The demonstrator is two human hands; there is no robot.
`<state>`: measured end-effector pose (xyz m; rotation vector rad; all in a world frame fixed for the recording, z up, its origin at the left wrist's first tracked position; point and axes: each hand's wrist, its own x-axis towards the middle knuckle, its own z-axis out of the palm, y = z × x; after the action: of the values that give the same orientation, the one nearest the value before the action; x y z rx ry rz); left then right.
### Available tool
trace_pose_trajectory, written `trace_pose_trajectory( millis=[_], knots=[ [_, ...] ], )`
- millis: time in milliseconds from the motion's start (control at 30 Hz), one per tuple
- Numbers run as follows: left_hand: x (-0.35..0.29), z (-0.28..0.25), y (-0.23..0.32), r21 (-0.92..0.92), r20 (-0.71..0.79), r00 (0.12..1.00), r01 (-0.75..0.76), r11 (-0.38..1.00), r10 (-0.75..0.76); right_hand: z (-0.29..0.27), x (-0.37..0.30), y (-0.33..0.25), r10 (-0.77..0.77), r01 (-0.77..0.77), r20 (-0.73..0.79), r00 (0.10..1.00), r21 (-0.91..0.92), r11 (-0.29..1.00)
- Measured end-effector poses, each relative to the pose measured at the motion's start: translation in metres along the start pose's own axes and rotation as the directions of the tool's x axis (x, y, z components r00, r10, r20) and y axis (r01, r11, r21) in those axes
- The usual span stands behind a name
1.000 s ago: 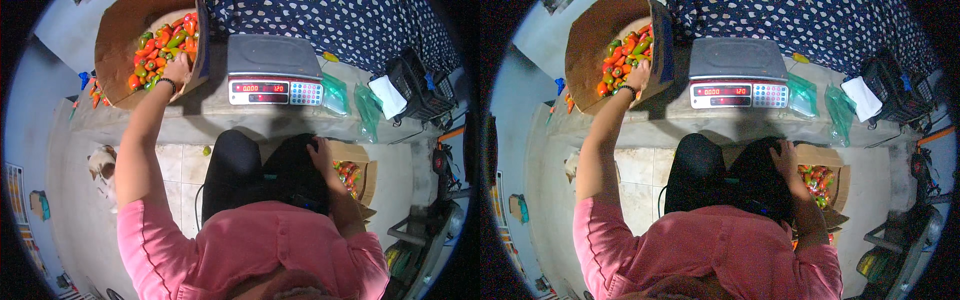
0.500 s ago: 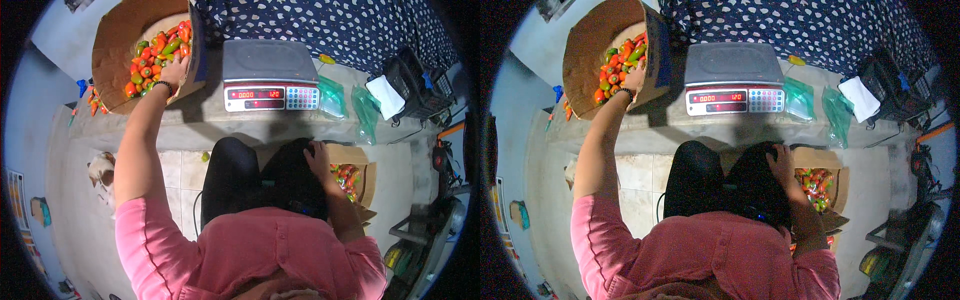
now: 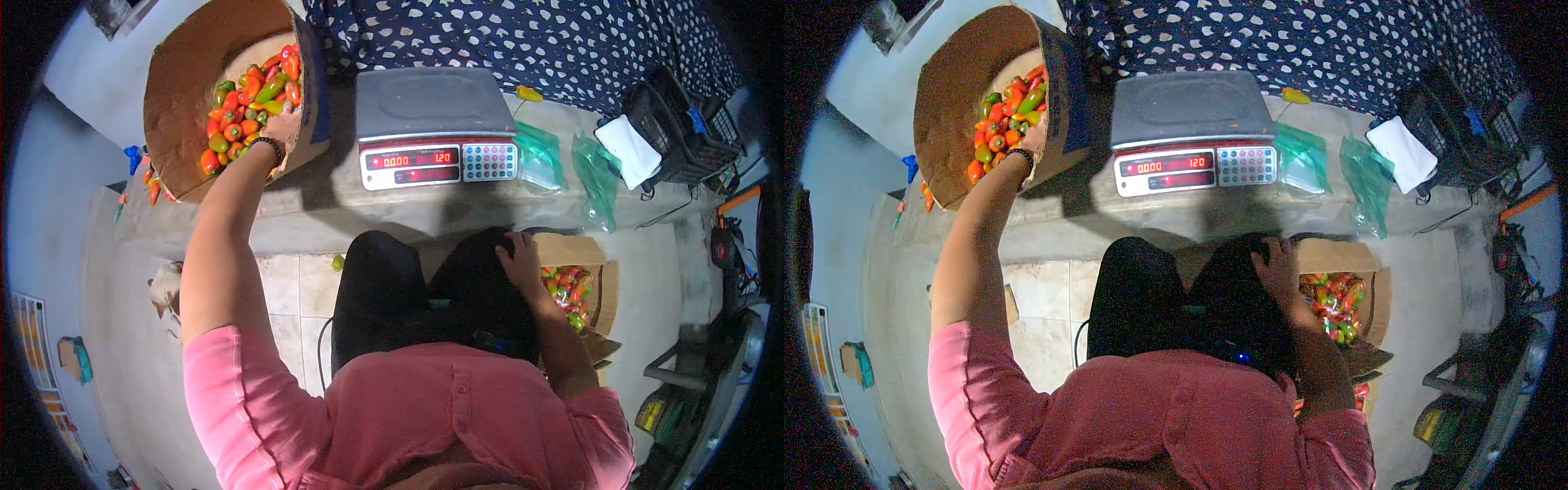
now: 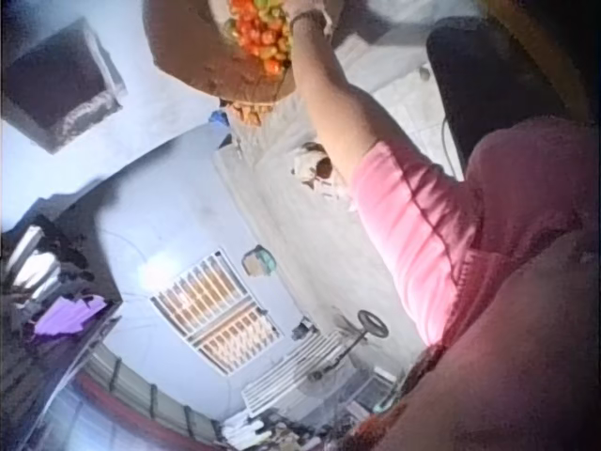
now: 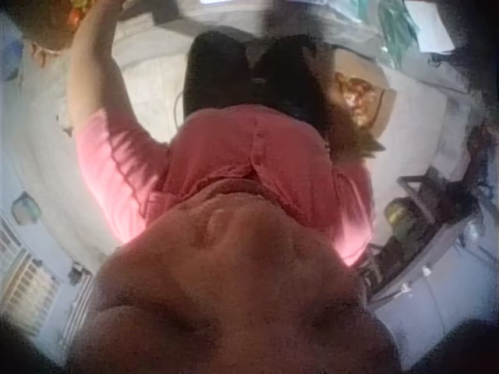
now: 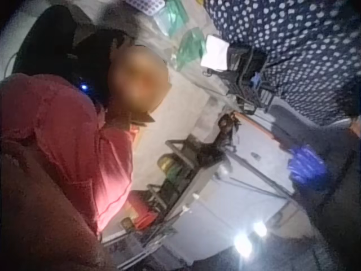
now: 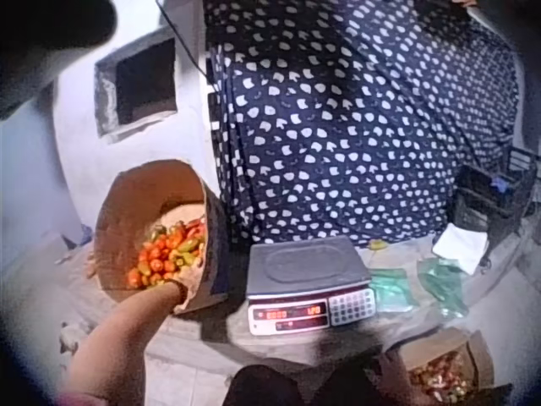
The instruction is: The person picks peppers from a cardboard box by hand, places them on a digital scale, and transfers them into a plastic bag which they then tie closed.
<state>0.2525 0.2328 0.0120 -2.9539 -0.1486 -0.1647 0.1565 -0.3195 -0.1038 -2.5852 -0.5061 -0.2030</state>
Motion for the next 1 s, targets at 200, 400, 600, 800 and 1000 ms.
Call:
trace_pose_trajectory(
  millis=[200,400,600,800,1000],
  knots=[
    [0.008,-0.015,-0.007,-0.193,0.063,0.998,-0.011,0.981,0.024,-0.003,0.005,-0.009,-0.038,0.038,-0.002,0.999,-0.018,0.999],
    [0.003,-0.049,0.016,-0.305,0.09,0.99,0.13,0.943,-0.108,-0.008,0.004,-0.007,-0.023,0.023,-0.009,1.0,-0.017,1.0],
    [-0.014,-0.078,-0.03,-0.783,-0.36,0.891,-0.129,0.608,-0.275,-0.009,0.007,-0.011,0.026,-0.027,0.065,0.998,0.004,1.0],
    [-0.031,-0.183,0.044,-0.836,-0.532,0.772,-0.545,0.068,-0.347,-0.006,0.005,-0.009,0.035,-0.035,0.052,0.998,-0.012,0.999],
    [0.018,-0.14,0.172,-0.626,-0.586,0.81,-0.45,0.637,-0.003,0.006,0.003,0.004,0.065,-0.061,0.076,0.995,-0.052,0.997]
  ],
)
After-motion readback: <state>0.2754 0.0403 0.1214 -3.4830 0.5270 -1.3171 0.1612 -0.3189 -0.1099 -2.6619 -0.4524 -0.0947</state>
